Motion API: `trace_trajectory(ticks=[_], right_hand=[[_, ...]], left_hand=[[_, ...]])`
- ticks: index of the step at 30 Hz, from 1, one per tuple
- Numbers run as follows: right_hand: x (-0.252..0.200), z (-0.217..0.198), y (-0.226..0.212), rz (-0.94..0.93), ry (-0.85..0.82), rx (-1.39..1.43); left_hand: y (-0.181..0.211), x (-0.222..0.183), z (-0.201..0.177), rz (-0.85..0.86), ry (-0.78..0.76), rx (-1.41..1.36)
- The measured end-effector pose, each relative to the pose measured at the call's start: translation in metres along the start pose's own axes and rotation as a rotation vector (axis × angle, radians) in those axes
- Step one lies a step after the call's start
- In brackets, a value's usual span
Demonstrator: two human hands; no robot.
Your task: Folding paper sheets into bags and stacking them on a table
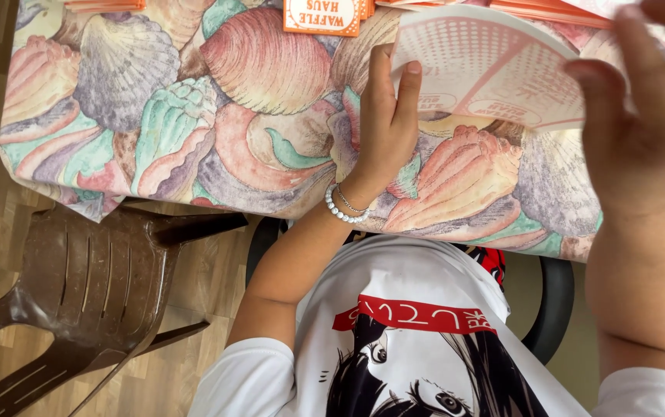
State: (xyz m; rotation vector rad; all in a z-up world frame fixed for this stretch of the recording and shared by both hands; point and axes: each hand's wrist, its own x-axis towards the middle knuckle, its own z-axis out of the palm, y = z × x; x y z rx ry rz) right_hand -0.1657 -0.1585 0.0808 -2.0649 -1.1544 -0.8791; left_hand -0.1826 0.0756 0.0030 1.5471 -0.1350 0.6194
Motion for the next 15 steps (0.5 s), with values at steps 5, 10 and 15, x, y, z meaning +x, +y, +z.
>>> trace_trajectory(ticks=[5,10,15], right_hand=[[0.028,0.005,-0.004,-0.132,-0.143,-0.419],[0.033,0.002,0.003,-0.068,-0.244,-0.381],[0.015,0.006,0.036,0.052,-0.285,-0.168]], left_hand=[[-0.007,-0.004,0.000,-0.037,0.004,-0.018],[-0.003,-0.003,-0.002,-0.059,0.000,0.041],[-0.003,-0.003,-0.001,-0.026,0.008,0.027]])
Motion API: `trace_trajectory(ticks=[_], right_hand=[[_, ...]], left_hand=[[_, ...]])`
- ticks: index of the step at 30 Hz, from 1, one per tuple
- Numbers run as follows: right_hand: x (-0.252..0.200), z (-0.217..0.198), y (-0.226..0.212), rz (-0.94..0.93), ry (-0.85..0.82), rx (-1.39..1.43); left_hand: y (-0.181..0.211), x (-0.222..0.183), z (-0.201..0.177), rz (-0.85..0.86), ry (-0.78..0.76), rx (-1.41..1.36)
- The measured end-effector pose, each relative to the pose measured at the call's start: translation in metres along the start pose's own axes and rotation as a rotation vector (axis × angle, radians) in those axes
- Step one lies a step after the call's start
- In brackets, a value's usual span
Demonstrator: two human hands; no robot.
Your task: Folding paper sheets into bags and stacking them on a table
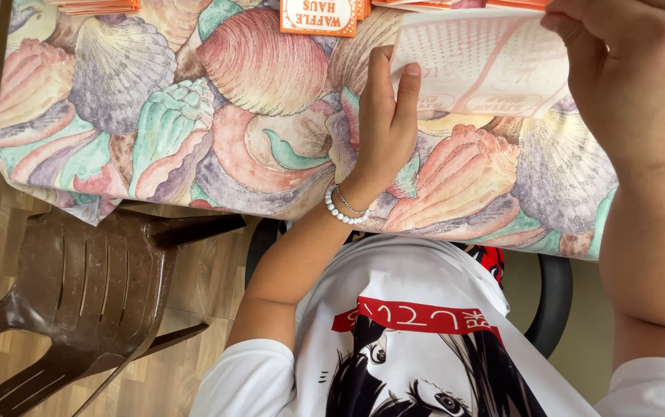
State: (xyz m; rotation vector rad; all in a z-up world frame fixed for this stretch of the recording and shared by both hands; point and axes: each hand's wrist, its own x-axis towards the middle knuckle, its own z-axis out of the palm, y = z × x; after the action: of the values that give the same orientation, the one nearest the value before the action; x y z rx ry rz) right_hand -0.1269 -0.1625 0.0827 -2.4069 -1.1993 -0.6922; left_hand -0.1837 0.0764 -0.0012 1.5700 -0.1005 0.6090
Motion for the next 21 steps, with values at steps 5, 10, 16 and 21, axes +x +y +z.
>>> trace_trajectory(ticks=[5,10,16,21], right_hand=[[-0.007,-0.023,-0.012,0.033,-0.079,0.012],[-0.025,-0.034,0.004,0.062,-0.293,0.115],[-0.006,0.026,0.037,0.009,-0.518,-0.166],[-0.028,0.082,0.072,0.050,-0.534,-0.052]], left_hand=[[0.033,-0.014,-0.015,-0.009,-0.038,0.048],[0.065,-0.042,-0.040,-0.241,-0.274,-0.036],[-0.014,-0.009,-0.067,0.012,-0.370,0.393],[-0.048,0.051,-0.049,0.177,-0.505,0.556]])
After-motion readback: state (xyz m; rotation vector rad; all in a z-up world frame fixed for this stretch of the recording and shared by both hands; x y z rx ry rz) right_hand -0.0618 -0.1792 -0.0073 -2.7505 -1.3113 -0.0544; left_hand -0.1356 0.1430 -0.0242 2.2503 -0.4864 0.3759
